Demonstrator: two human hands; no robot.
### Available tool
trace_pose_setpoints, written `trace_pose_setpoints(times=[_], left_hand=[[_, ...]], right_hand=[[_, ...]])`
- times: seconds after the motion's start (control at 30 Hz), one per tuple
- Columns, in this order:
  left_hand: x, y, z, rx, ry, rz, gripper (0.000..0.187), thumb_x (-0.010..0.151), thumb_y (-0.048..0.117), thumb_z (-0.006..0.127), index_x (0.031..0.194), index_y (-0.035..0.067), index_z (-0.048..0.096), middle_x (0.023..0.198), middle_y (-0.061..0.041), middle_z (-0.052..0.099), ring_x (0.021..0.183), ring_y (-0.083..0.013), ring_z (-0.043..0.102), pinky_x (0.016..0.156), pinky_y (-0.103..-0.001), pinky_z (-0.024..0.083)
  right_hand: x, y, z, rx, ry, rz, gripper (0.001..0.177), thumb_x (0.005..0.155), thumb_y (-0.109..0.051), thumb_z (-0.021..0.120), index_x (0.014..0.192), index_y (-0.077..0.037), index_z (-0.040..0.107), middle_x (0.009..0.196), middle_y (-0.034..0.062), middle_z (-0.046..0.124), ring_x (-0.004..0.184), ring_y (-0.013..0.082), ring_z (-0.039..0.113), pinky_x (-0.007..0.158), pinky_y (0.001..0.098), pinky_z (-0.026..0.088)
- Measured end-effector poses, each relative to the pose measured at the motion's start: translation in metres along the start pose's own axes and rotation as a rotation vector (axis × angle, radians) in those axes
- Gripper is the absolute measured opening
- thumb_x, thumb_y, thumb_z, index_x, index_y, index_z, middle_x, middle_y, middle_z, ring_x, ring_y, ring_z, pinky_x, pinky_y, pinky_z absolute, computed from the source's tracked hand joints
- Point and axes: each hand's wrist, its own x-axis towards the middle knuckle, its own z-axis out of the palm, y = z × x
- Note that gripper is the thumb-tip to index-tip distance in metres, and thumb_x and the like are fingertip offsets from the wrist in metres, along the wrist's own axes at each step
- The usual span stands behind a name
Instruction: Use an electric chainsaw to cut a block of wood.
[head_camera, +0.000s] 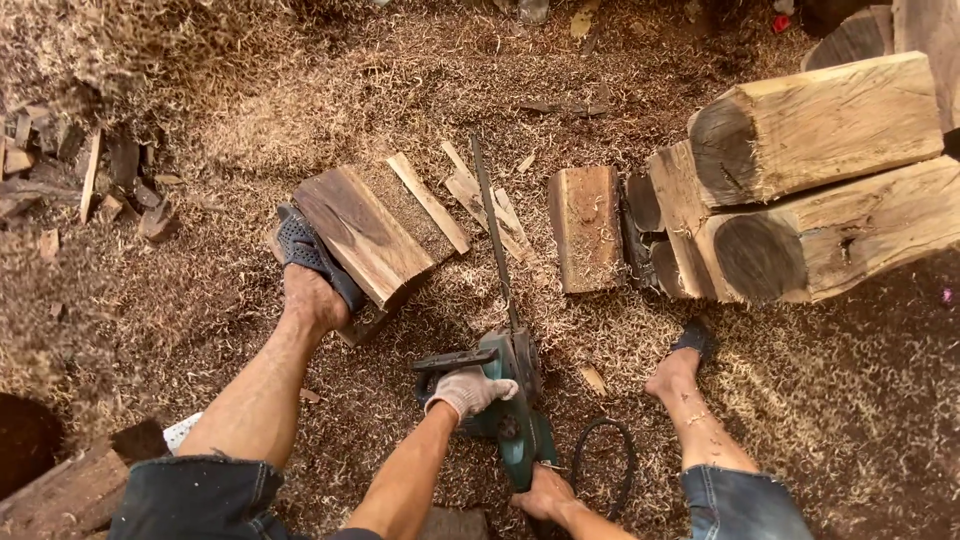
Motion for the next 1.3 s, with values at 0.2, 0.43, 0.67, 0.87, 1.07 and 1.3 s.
trace_pose_setpoints(times=[0.2,0.43,0.67,0.87,1.07,1.3], left_hand=[[-0.186,0.143,-0.062,-0.153,0.323,-0.376,0.056,0.085,0.066,0.066,0.092,0.011,0.068,0.068,0.000,0.057,0.055,-0.0142,0.054,0.056,-0.033,0.050],[-0.226,0.115,-0.088,-0.427,0.594,-0.374,0.048,0.085,0.059,0.069,0.083,0.011,0.069,0.062,0.001,0.055,0.047,-0.0110,0.046,0.049,-0.033,0.048],[-0.200,0.061,-0.100,-0.400,0.592,-0.502,0.061,0.080,0.070,0.071,0.075,0.009,0.067,0.060,-0.001,0.057,0.048,-0.0143,0.048,0.052,-0.036,0.046],[-0.199,0.062,-0.103,-0.357,0.629,-0.481,0.064,0.077,0.073,0.069,0.069,0.010,0.068,0.056,-0.003,0.058,0.047,-0.0172,0.054,0.053,-0.038,0.049],[-0.197,0.060,-0.107,-0.356,0.598,-0.509,0.066,0.080,0.074,0.067,0.065,0.010,0.065,0.054,-0.003,0.052,0.045,-0.0170,0.048,0.050,-0.040,0.045],[-0.197,0.062,-0.113,-0.345,0.565,-0.533,0.068,0.081,0.075,0.067,0.066,0.009,0.065,0.054,-0.004,0.054,0.046,-0.0170,0.051,0.051,-0.039,0.045]], right_hand=[[0.006,0.035,0.012,0.376,0.235,-0.002,0.078,0.083,-0.013,0.077,0.148,-0.003,0.035,0.131,0.0174,0.062,0.106,0.0248,0.068,0.097,0.0411,0.061],[-0.081,-0.032,-0.053,0.440,0.491,-0.164,0.069,0.083,-0.027,0.075,0.144,-0.011,0.045,0.123,0.0150,0.069,0.102,0.0244,0.074,0.093,0.0437,0.063],[-0.060,-0.060,-0.052,0.394,0.506,-0.252,0.069,0.083,-0.045,0.079,0.134,-0.007,0.052,0.114,0.0139,0.071,0.097,0.0272,0.075,0.088,0.0443,0.066],[-0.063,-0.069,-0.064,0.393,0.489,-0.199,0.062,0.086,-0.037,0.076,0.134,-0.008,0.051,0.110,0.0149,0.071,0.092,0.0284,0.076,0.087,0.0442,0.066],[-0.051,-0.065,-0.058,0.408,0.501,-0.259,0.053,0.086,-0.026,0.077,0.130,-0.006,0.055,0.115,0.0183,0.072,0.097,0.0295,0.076,0.094,0.0450,0.063],[-0.053,-0.068,-0.055,0.451,0.503,-0.281,0.052,0.087,-0.019,0.076,0.133,-0.005,0.054,0.120,0.0201,0.071,0.099,0.0304,0.075,0.095,0.0462,0.063]])
